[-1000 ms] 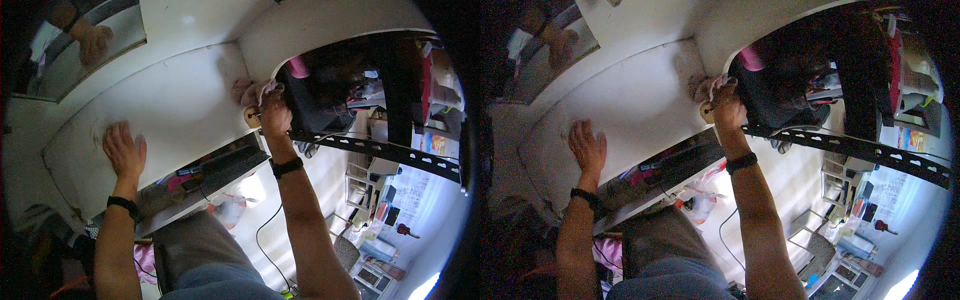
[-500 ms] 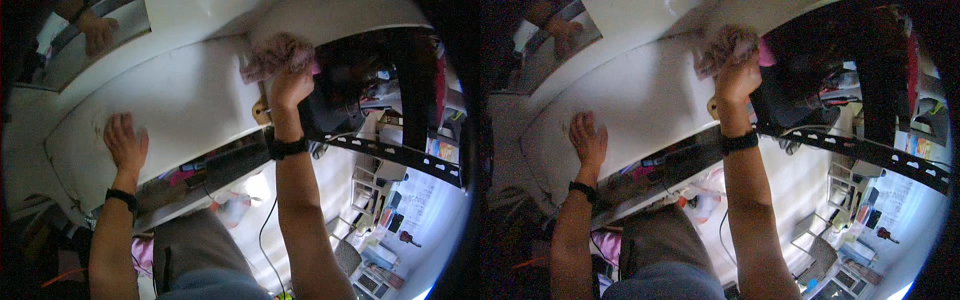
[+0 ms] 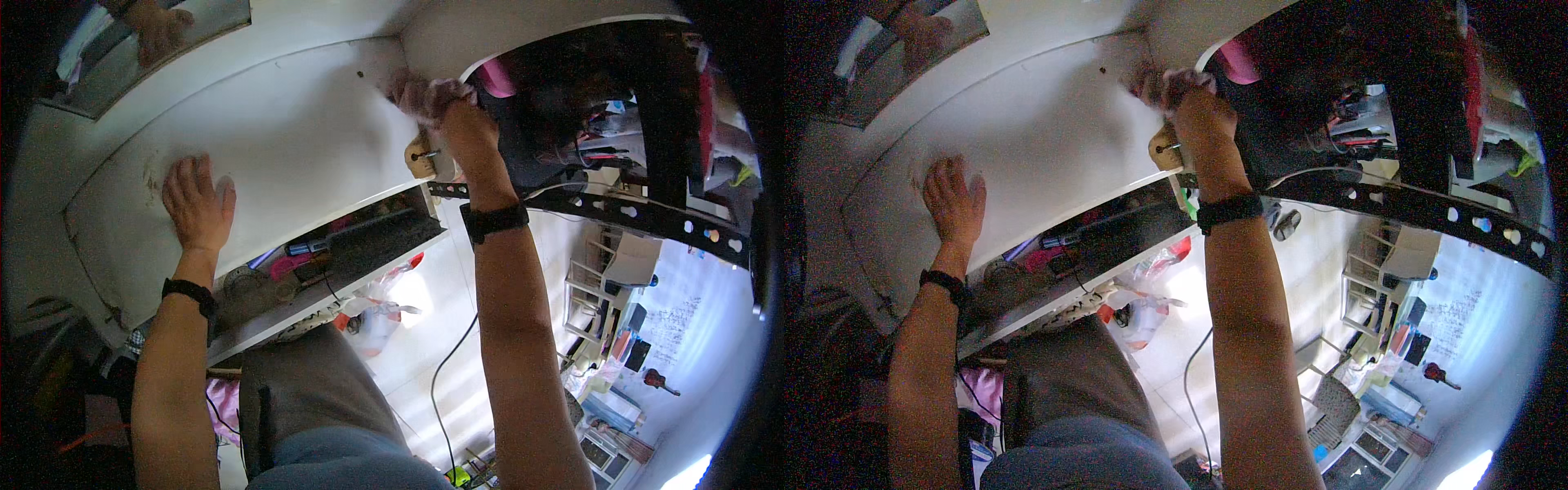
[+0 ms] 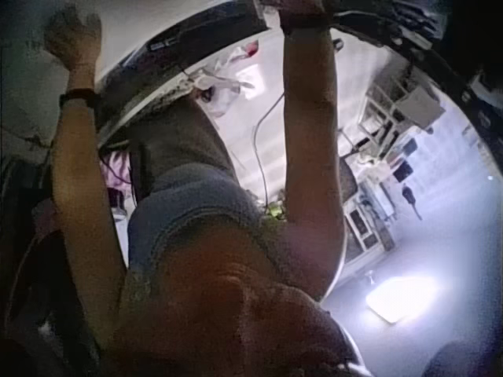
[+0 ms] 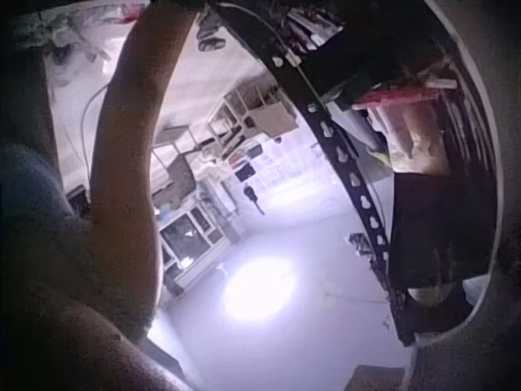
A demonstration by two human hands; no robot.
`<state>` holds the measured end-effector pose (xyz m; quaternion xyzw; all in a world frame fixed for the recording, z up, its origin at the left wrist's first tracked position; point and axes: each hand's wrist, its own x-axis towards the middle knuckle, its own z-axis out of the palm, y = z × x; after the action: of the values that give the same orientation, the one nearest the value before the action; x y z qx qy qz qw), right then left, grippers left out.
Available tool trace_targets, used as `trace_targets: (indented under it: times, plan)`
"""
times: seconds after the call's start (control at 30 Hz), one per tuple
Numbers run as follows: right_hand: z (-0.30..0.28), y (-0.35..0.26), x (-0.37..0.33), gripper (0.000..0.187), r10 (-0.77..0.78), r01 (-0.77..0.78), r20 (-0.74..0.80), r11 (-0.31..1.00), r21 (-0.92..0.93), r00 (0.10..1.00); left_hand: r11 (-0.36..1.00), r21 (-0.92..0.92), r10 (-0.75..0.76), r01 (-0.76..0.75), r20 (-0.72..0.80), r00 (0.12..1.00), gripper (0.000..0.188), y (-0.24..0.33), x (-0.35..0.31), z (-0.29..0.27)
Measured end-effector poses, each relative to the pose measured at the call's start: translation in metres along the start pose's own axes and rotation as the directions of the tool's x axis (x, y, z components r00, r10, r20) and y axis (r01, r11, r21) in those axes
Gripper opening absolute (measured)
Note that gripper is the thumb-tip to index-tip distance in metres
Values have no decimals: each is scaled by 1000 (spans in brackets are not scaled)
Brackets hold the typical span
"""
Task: The person wipes the top surface and side edges of a white cabinet with a pink cloth. The person repeatedly rubs the same areas, occasionally adjusting the cloth and repositioning hands to reach different spots on the cabinet.
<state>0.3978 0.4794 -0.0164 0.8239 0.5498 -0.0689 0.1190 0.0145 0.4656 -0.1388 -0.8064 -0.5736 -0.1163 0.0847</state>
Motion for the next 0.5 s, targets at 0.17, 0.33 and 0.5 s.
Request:
trace_targets:
  times: [0.17, 0.33, 0.5]
  plan:
    - [5, 12, -33, 34, 25, 16, 269, 989, -148, 963, 1000, -16, -15, 15, 8, 1000, 60, 0, 0, 0]
    - [16, 32, -60, 32, -59, 68, 162, 996, -50, 985, 999, 22, -48, 47, 39, 998, 59, 1, 1, 1]
    - [44, 17, -38, 26, 85, -80, -228, 996, 31, 970, 999, -15, -32, 33, 39, 999, 61, 2, 2, -2]
